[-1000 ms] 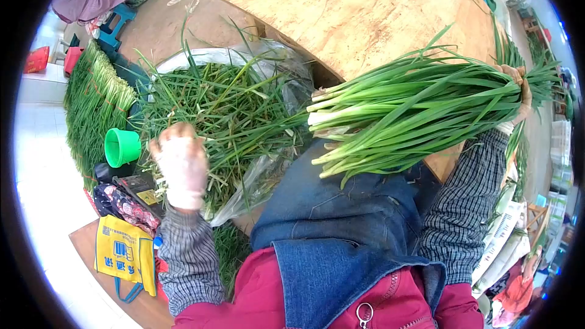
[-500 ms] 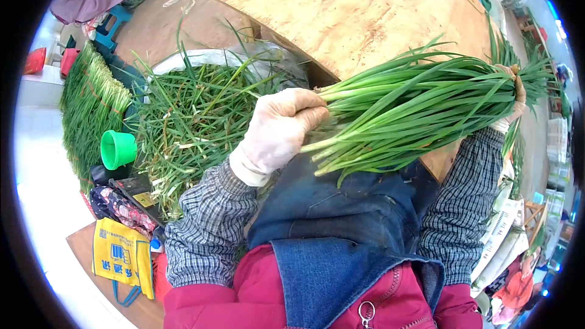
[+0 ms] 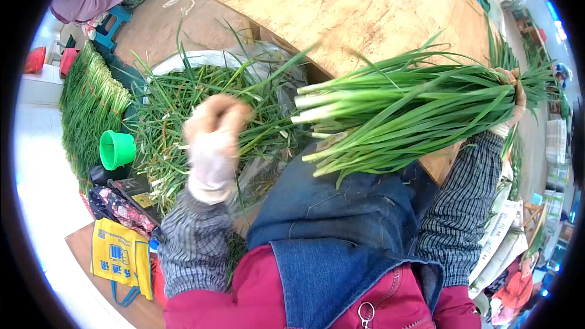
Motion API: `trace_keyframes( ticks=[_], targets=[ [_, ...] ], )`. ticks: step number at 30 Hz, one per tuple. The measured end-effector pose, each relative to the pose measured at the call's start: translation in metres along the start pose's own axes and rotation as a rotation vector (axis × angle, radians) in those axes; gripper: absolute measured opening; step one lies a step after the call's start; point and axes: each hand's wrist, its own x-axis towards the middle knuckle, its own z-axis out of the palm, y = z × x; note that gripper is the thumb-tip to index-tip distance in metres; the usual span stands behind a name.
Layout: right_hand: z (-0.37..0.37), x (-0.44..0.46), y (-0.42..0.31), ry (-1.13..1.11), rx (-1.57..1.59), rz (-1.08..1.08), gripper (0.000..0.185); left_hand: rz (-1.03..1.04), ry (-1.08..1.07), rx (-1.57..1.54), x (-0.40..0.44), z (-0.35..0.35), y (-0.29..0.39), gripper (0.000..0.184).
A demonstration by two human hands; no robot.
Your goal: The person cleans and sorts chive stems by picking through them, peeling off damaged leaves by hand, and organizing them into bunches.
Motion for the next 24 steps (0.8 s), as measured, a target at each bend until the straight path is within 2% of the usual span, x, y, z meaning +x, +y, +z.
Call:
trace_keyframes(
  ticks=[1, 3, 5, 6, 7, 9, 11, 13, 15, 19, 22, 24],
  targets=[
    [-0.004, -0.001, -0.002, -0.007, -0.009, 0.003, 0.015, 0.090, 0.112, 0.193, 0.001, -0.021, -0.024, 0.007],
    [-0.012, 0.002, -0.007, -0.028, -0.025, 0.009, 0.016, 0.481, 0.253, 1.050, 0.004, -0.066, -0.067, 0.007],
    [-0.010, 0.002, -0.005, -0.014, -0.039, -0.021, 0.016, 0.360, 0.071, 1.157, -0.009, -0.068, -0.063, 0.007],
    [-0.007, 0.002, -0.004, -0.021, -0.034, -0.011, 0.016, 0.513, 0.090, 0.967, -0.018, -0.055, -0.058, 0.014],
    [-0.006, 0.002, -0.004, -0.028, -0.031, 0.000, 0.016, 0.633, 0.019, 0.674, -0.020, -0.035, -0.037, 0.023],
    [-0.006, 0.004, -0.005, -0.025, -0.076, -0.012, 0.014, 0.681, -0.033, 0.485, -0.031, 0.008, -0.002, 0.031],
    [-0.008, 0.004, -0.011, 0.016, -0.105, 0.003, 0.013, 0.736, -0.100, 0.555, -0.029, 0.041, 0.023, 0.035],
    [-0.004, 0.002, -0.006, -0.046, -0.085, -0.013, 0.015, 0.630, -0.232, 0.653, -0.023, 0.067, 0.023, 0.029],
    [-0.004, 0.001, -0.006, -0.039, -0.057, -0.017, 0.015, 0.788, -0.159, 0.620, -0.009, 0.079, 0.012, 0.021],
    [-0.007, 0.001, -0.009, -0.062, -0.028, 0.031, 0.016, 0.752, -0.279, 0.619, 0.000, 0.061, 0.021, 0.022],
    [-0.009, 0.003, -0.006, -0.050, -0.063, -0.022, 0.016, 0.738, -0.239, 0.611, 0.000, 0.069, 0.019, 0.025],
    [-0.009, 0.003, -0.008, -0.059, -0.063, -0.017, 0.015, 0.777, -0.360, 0.602, -0.002, 0.074, 0.014, 0.025]
  ],
)
